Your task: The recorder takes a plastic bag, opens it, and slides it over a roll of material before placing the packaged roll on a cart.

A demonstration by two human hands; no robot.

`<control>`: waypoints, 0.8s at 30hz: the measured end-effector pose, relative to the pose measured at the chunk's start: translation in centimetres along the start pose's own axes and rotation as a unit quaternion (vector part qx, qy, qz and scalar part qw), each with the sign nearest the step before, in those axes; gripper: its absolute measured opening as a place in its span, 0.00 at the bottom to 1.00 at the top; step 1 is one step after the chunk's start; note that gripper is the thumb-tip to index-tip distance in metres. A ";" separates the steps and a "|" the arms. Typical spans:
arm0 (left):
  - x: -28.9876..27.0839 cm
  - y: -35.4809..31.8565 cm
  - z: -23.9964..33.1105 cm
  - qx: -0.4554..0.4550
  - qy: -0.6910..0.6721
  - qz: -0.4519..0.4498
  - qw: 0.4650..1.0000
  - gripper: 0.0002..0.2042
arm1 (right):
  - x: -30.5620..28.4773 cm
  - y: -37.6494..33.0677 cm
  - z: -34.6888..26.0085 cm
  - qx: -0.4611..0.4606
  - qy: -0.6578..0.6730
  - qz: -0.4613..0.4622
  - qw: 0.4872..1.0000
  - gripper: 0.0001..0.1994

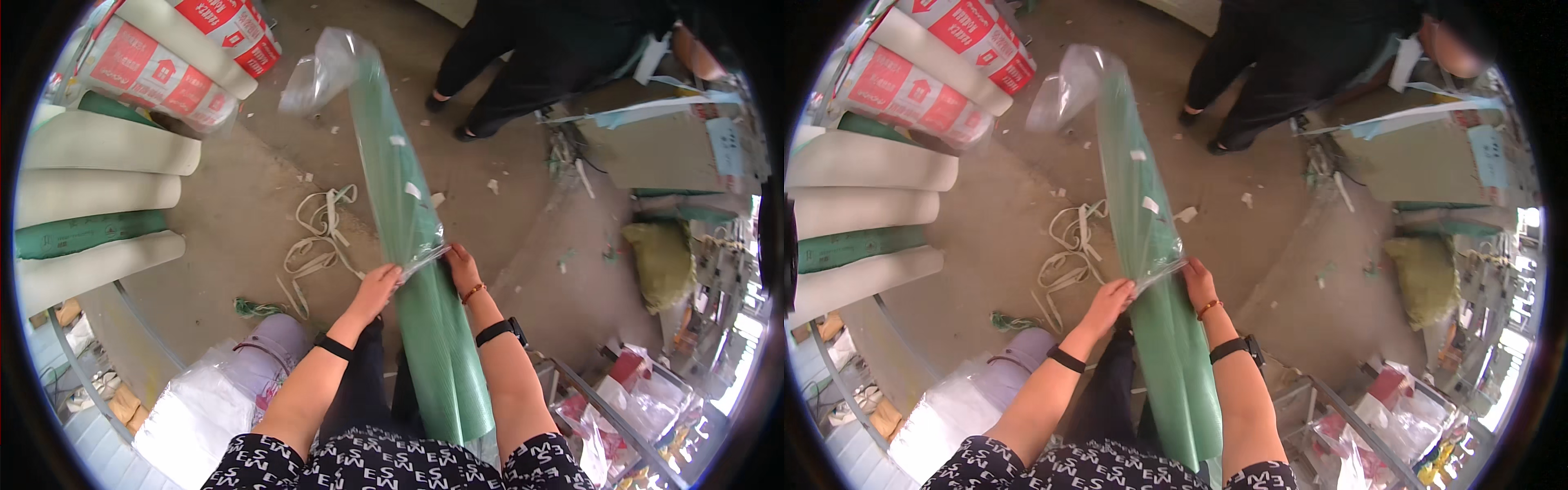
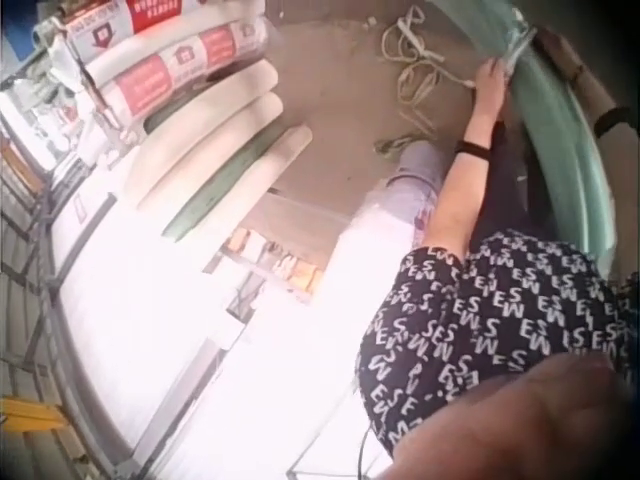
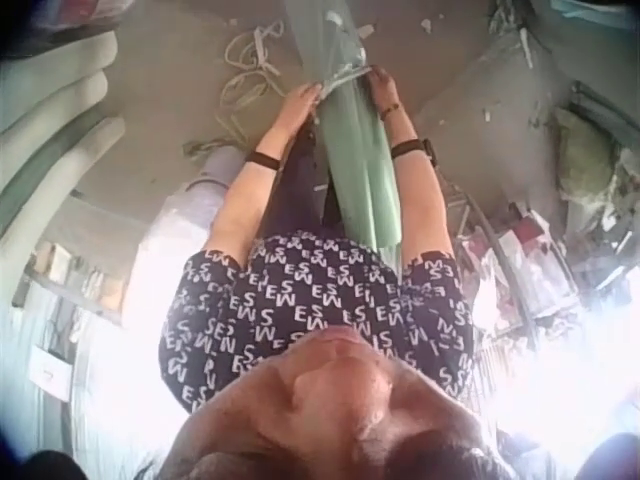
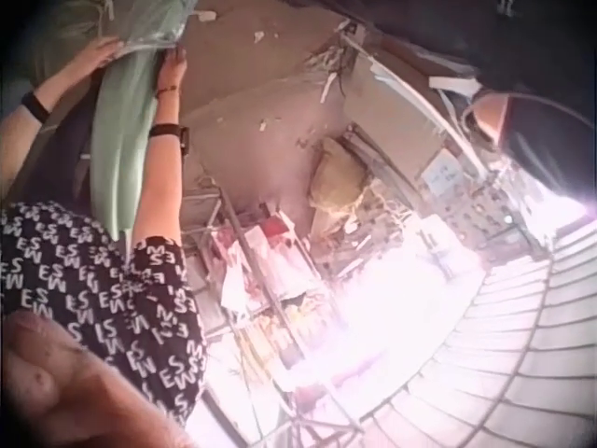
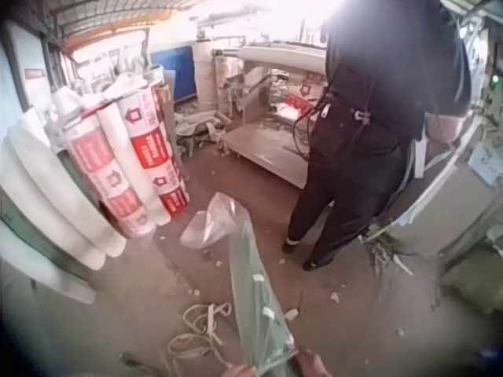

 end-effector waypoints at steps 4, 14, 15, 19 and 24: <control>0.2 -5.5 -0.3 -0.007 -0.016 -0.056 0.998 0.12 | -3.7 -9.3 2.2 -0.061 -0.109 -0.096 0.987 0.14; 10.3 -16.9 12.1 0.068 -0.005 -0.161 0.985 0.11 | -12.5 -16.9 -13.4 -0.102 -0.031 -0.040 0.993 0.12; 10.9 -18.4 14.3 0.087 -0.069 -0.191 0.975 0.09 | -13.4 -17.1 -16.7 -0.240 -0.062 -0.025 0.969 0.10; 13.0 -30.0 20.4 0.175 -0.161 -0.197 0.951 0.07 | -15.9 -26.8 -28.8 -0.267 0.111 -0.186 0.939 0.06; 17.0 -43.1 19.5 0.311 -0.205 -0.236 0.898 0.06 | -20.9 -40.5 -33.9 -0.330 0.023 -0.295 0.896 0.08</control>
Point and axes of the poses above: each hand's wrist, its own y-axis towards the middle knuckle, its own x-axis out of the palm, z = x × y, the point moved 3 cm from there along y, towards the middle knuckle, and after that the axes turned 9 degrees about -y, right-handed, at the moved point
